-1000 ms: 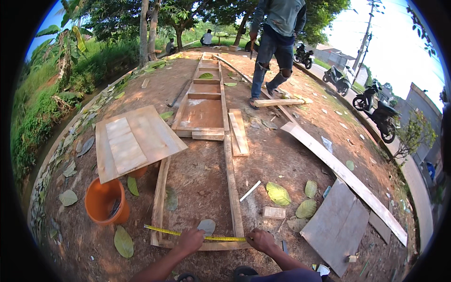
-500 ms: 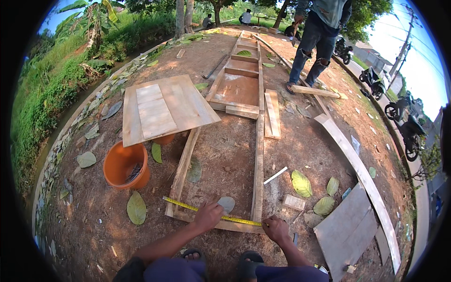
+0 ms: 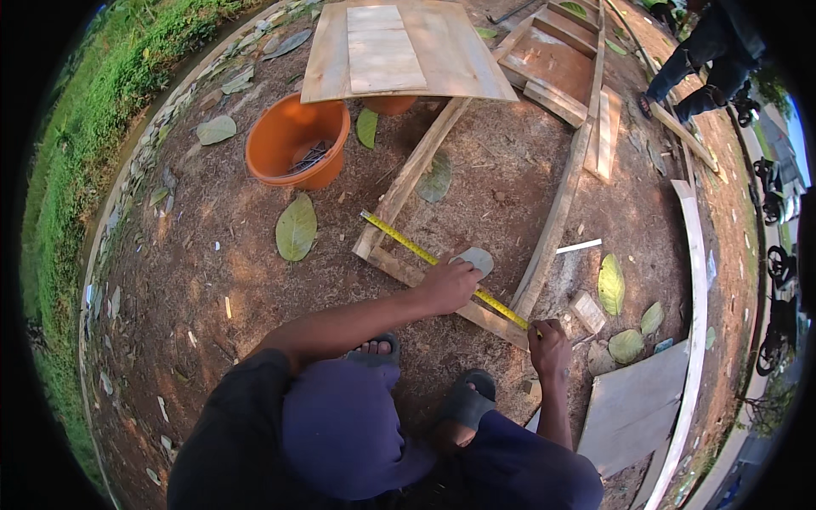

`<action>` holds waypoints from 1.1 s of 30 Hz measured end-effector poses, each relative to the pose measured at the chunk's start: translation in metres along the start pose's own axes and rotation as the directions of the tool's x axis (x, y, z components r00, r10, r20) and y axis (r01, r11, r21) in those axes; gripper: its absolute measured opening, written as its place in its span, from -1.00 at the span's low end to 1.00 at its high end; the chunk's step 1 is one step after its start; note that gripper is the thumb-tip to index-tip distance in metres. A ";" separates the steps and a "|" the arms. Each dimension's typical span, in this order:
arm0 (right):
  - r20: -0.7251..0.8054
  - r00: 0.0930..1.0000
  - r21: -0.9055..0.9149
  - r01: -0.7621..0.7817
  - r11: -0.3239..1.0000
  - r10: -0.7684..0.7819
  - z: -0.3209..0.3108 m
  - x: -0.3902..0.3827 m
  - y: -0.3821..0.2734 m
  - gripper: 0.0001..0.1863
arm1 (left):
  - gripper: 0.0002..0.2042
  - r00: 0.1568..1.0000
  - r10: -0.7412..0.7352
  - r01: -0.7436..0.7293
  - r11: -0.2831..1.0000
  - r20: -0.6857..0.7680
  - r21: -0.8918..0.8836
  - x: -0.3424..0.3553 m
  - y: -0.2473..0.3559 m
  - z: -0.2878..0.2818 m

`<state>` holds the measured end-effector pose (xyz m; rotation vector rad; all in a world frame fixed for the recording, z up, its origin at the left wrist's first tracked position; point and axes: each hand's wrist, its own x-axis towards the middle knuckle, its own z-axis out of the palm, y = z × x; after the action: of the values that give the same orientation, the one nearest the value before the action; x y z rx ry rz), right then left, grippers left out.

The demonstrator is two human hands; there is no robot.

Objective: The person uses a hand saw to cut a small piece of wood placed on a wooden frame. After cutting, the person measures the frame and the cut piece with a tape measure.

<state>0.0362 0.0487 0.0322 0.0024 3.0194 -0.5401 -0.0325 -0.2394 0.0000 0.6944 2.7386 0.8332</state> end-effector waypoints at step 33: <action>0.026 0.999 -0.075 0.021 0.997 -0.019 -0.038 -0.009 0.047 -0.88 | -0.77 0.989 0.147 -0.146 0.980 -0.004 -0.137 0.018 0.037 0.061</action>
<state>0.0428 0.1059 0.0523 -0.0388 3.0166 -0.4243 -0.0147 -0.1749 -0.0299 0.8768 2.6188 1.0372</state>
